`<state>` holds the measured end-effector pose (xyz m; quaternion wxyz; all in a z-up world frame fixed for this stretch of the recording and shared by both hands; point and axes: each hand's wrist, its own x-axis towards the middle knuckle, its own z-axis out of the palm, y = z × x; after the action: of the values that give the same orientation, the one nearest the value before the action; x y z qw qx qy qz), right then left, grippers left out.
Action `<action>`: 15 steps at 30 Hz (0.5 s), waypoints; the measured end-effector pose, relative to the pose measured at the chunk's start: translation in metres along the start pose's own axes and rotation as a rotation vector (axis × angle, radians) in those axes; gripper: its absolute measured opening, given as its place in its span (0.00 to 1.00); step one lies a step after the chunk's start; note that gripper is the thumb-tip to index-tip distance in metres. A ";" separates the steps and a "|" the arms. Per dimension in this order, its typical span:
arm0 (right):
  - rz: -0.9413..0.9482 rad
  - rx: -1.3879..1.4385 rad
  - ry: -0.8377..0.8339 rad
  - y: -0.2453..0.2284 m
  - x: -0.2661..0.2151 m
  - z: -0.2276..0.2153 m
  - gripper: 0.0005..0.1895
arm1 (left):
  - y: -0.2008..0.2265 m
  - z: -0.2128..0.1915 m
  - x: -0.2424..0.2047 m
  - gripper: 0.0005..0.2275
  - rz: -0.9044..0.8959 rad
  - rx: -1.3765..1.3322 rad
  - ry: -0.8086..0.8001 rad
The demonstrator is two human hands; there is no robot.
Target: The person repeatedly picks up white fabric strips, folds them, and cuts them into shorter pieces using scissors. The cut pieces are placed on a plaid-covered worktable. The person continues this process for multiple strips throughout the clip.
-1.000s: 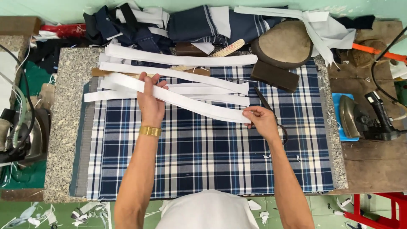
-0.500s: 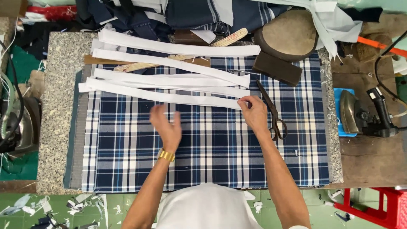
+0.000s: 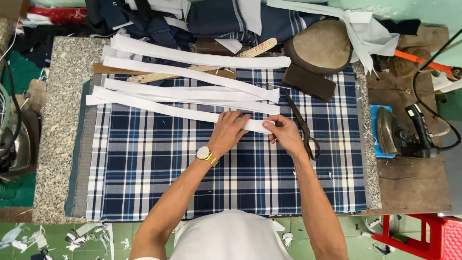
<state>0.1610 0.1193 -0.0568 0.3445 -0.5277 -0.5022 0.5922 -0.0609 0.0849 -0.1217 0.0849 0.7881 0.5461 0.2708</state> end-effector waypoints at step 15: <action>-0.036 -0.512 0.353 0.078 0.052 -0.025 0.15 | 0.014 -0.085 0.001 0.17 0.098 0.050 0.216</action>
<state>0.1840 0.1540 -0.1445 0.2925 -0.6831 -0.5766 0.3396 -0.0939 0.0663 -0.0444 -0.0072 0.7819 0.5196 0.3443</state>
